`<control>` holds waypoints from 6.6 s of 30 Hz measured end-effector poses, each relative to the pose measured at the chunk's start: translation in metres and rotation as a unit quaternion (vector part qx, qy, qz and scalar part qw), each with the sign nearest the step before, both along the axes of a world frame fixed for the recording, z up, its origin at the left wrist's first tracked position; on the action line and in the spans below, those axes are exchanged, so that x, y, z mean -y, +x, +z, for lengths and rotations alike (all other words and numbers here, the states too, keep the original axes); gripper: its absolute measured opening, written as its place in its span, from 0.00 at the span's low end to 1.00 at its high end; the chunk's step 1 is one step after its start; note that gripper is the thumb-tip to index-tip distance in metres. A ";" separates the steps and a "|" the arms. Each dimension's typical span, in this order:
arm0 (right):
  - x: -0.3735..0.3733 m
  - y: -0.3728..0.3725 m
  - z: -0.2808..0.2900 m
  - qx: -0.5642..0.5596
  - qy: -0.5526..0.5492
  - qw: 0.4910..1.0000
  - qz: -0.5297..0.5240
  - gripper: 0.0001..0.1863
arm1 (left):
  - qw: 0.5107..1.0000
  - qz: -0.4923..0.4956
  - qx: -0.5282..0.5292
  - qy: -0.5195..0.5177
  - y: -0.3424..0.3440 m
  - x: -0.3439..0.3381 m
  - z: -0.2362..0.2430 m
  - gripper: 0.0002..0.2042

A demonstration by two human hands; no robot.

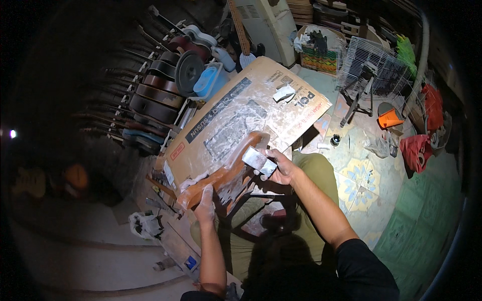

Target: The person sands the sides and edges of a guitar body using a sanding block.

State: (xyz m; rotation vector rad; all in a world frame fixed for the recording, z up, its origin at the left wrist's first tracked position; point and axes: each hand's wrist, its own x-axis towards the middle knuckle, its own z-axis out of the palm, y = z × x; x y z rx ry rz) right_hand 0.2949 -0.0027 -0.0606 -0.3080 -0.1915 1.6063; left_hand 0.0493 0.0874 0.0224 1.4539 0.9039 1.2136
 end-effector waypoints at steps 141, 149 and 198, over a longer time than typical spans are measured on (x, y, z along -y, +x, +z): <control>0.026 0.002 -0.027 0.435 -0.301 0.847 0.050 0.19 | 0.846 0.276 -0.080 0.449 -0.014 -0.037 0.017 0.07; 0.046 -0.055 0.013 0.333 -0.338 0.874 -0.101 0.16 | 0.962 0.123 0.078 0.229 -0.034 0.006 0.039 0.08; -0.011 -0.143 0.153 0.703 -0.074 0.695 -0.133 0.23 | 0.917 0.083 0.386 0.055 -0.008 0.044 0.043 0.15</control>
